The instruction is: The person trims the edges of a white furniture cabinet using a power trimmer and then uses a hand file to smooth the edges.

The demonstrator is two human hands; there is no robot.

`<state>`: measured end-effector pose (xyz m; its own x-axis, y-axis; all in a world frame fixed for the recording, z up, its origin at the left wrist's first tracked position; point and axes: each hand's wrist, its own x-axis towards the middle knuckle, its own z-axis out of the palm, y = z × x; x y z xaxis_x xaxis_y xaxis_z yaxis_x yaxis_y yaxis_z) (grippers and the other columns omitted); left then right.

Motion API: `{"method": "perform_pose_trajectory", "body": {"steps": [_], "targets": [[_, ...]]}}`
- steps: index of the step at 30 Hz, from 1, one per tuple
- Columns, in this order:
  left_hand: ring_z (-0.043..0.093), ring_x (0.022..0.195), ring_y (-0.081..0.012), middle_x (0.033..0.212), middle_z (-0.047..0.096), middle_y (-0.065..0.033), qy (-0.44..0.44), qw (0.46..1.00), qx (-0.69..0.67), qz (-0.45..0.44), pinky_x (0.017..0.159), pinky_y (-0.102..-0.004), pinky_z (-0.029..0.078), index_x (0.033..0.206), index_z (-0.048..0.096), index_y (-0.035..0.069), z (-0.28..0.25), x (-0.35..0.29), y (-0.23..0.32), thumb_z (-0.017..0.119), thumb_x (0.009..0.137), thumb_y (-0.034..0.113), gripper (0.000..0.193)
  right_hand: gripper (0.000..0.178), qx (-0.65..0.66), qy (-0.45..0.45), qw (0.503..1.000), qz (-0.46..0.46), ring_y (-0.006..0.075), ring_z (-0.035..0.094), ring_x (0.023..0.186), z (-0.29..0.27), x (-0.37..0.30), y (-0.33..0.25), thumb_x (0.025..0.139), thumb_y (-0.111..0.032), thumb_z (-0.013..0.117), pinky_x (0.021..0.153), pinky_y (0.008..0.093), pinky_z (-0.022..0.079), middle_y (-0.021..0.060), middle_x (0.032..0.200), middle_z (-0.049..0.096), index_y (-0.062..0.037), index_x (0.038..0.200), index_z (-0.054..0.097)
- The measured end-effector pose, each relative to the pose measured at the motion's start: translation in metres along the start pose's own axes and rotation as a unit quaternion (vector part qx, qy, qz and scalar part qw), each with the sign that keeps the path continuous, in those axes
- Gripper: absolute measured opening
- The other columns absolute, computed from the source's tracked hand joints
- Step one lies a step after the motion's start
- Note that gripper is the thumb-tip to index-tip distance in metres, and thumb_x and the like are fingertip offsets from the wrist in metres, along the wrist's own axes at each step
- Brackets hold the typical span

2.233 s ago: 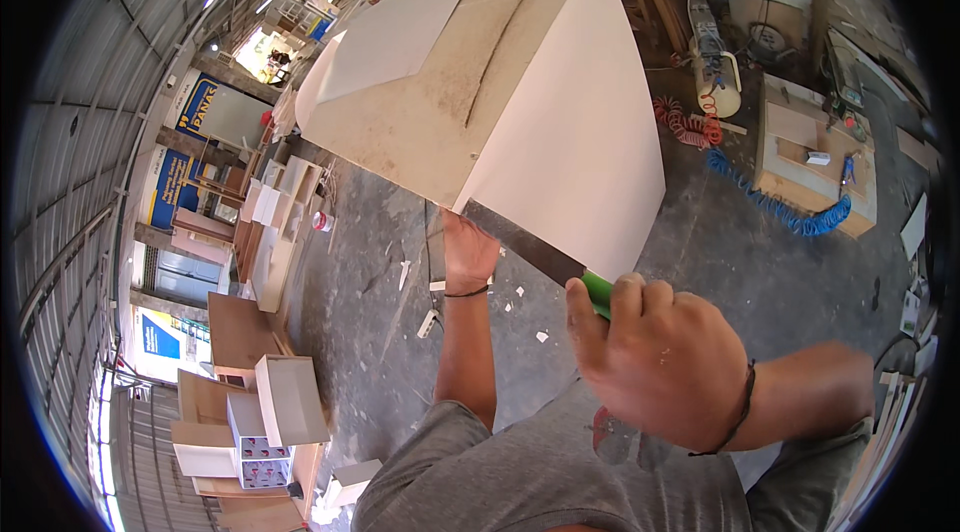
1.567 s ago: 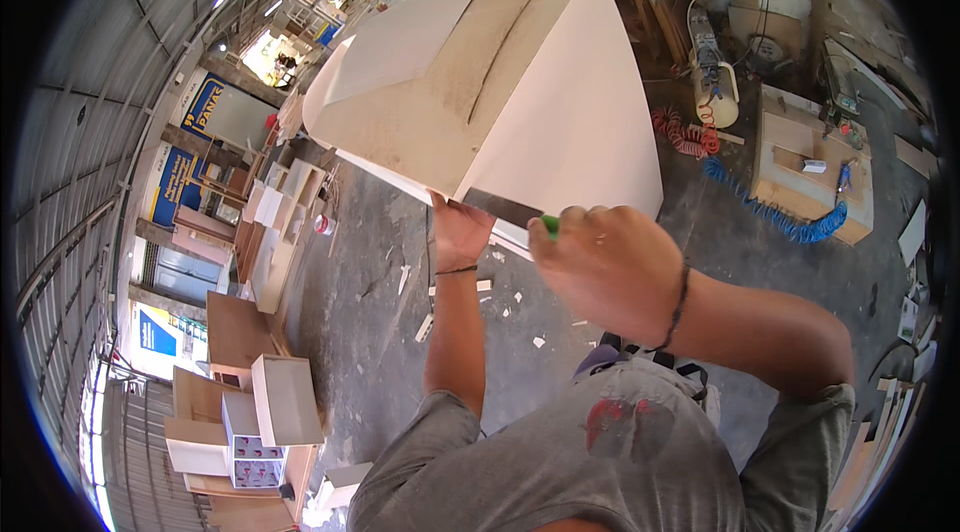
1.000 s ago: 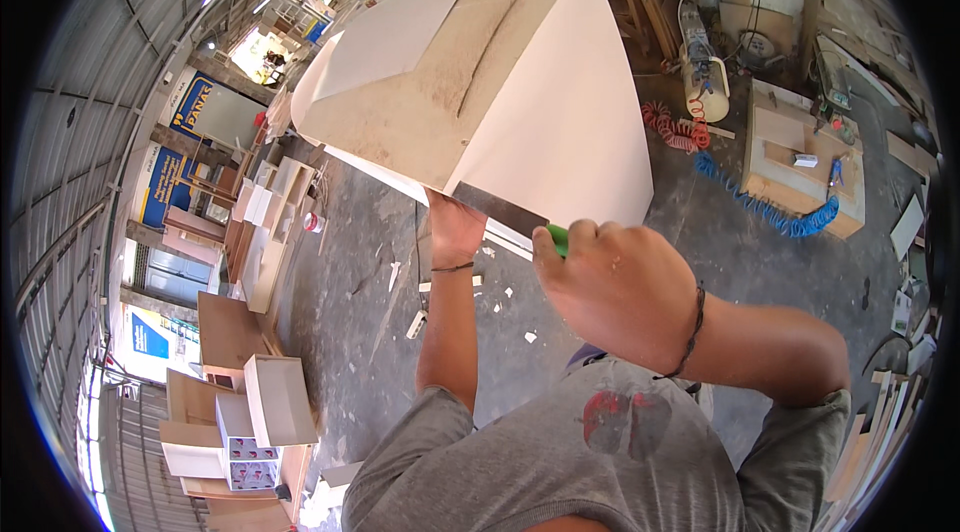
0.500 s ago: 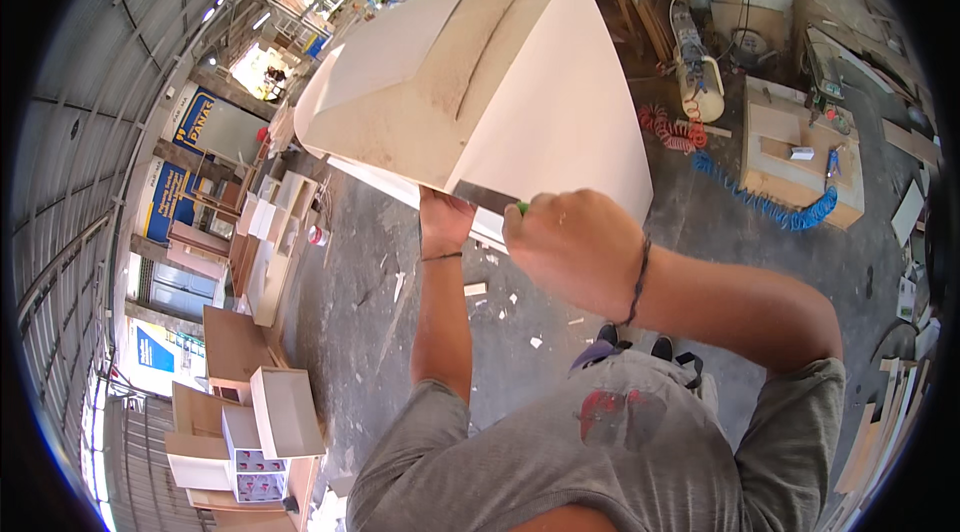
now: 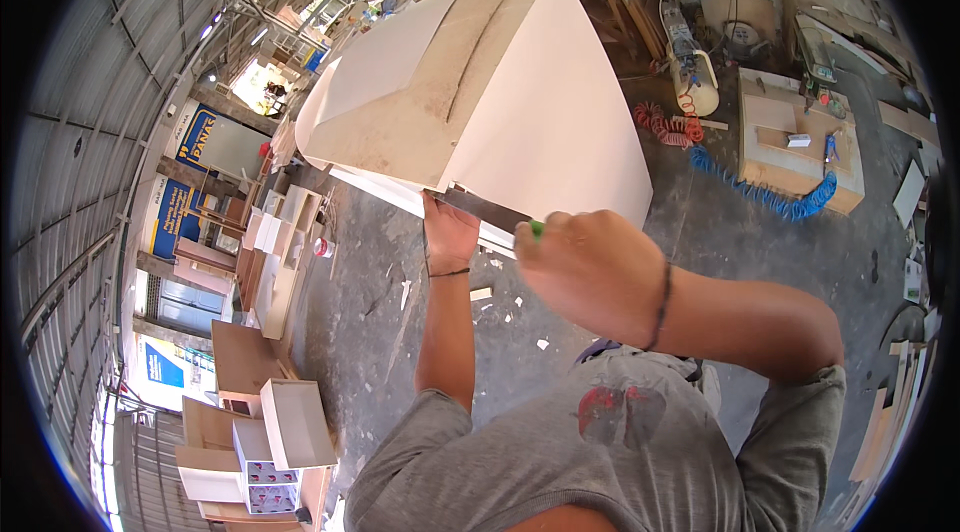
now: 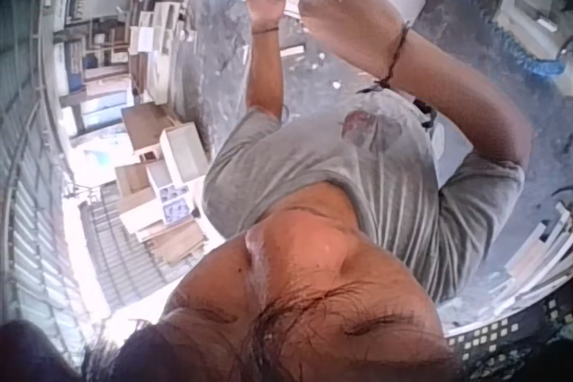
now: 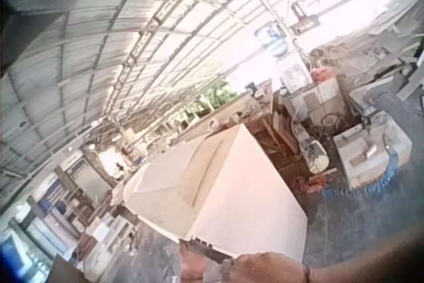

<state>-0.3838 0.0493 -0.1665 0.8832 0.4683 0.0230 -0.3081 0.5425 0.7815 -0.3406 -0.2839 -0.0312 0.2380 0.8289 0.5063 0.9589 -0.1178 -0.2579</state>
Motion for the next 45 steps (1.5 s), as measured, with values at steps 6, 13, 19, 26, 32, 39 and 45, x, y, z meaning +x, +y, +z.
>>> {"method": "perform_pose_trajectory", "body": {"steps": [6, 13, 19, 26, 32, 39, 45], "targets": [[0.042, 0.128, -0.024, 0.134, 0.049, -0.0027, 0.067, 0.997, 0.033, 0.024, 0.109, -0.042, 0.031, 0.123, 0.048, 0.015, 0.016, -0.015, -0.019, 0.042, 0.098, 0.051, 0.045, 0.017, 0.201, -0.061, 0.97, 0.123, 0.0363, 0.067, 0.069, -0.005, -0.025, 0.046, 0.082, -0.008, 0.057, 0.063, 0.0429, 0.053, 0.0219, 0.074, 0.065, 0.0025, 0.094, 0.062], [0.046, 0.124, -0.0214, 0.132, 0.051, -0.0029, 0.036, 0.994, 0.078, 0.073, 0.106, -0.0414, 0.035, 0.126, 0.049, 0.014, 0.01, -0.004, -0.026, 0.045, 0.099, 0.045, 0.042, 0.033, 0.428, -0.237, 0.828, 0.273, 0.0291, 0.066, 0.07, -0.038, -0.019, 0.062, 0.087, -0.008, 0.058, 0.068, 0.037, 0.051, 0.0199, 0.085, 0.066, 0.0015, 0.118, 0.053], [0.045, 0.128, -0.0205, 0.139, 0.048, -0.0031, -0.034, 0.987, 0.101, 0.121, 0.108, -0.0405, 0.037, 0.133, 0.045, 0.011, 0.023, -0.005, -0.026, 0.045, 0.099, 0.041, 0.046, 0.035, 0.386, -0.161, 0.894, 0.159, 0.0297, 0.066, 0.069, -0.027, -0.028, 0.065, 0.083, -0.006, 0.056, 0.065, 0.0375, 0.05, 0.0204, 0.081, 0.065, 0.0032, 0.116, 0.053], [0.047, 0.127, -0.018, 0.137, 0.05, -0.0021, -0.036, 0.985, 0.088, 0.144, 0.107, -0.0381, 0.039, 0.133, 0.046, 0.009, 0.027, -0.007, -0.027, 0.045, 0.1, 0.04, 0.045, 0.035, 0.426, -0.181, 0.867, 0.182, 0.0295, 0.065, 0.068, -0.048, -0.021, 0.062, 0.082, -0.007, 0.056, 0.065, 0.0367, 0.049, 0.0209, 0.081, 0.065, 0.0014, 0.115, 0.056], [0.051, 0.122, -0.0198, 0.135, 0.052, -0.0046, 0.069, 0.991, 0.062, 0.095, 0.101, -0.0389, 0.043, 0.131, 0.048, 0.01, 0.037, -0.001, -0.022, 0.044, 0.099, 0.041, 0.045, 0.032, 0.385, -0.156, 0.9, 0.137, 0.0295, 0.066, 0.069, -0.032, 0.003, 0.066, 0.081, -0.006, 0.055, 0.064, 0.0368, 0.049, 0.0212, 0.08, 0.065, 0.0019, 0.112, 0.059], [0.055, 0.119, -0.0224, 0.13, 0.057, -0.0047, 0.059, 0.998, 0.009, -0.014, 0.095, -0.0433, 0.047, 0.127, 0.052, 0.011, 0.029, 0.01, 0.0, 0.043, 0.098, 0.041, 0.043, 0.031, 0.334, -0.141, 0.928, 0.082, 0.0319, 0.067, 0.075, 0.013, 0.036, 0.068, 0.081, -0.005, 0.054, 0.068, 0.0407, 0.05, 0.0241, 0.083, 0.065, 0.003, 0.111, 0.058], [0.05, 0.124, -0.0205, 0.133, 0.054, -0.0053, 0.041, 0.999, 0.014, -0.012, 0.103, -0.0415, 0.042, 0.131, 0.049, 0.011, 0.028, -0.003, -0.008, 0.038, 0.101, 0.038, 0.042, 0.026, 0.369, -0.166, 0.897, 0.177, 0.0407, 0.067, 0.078, -0.016, 0.006, 0.048, 0.083, -0.006, 0.05, 0.074, 0.0442, 0.052, 0.0266, 0.077, 0.065, 0.0073, 0.103, 0.06]]}}
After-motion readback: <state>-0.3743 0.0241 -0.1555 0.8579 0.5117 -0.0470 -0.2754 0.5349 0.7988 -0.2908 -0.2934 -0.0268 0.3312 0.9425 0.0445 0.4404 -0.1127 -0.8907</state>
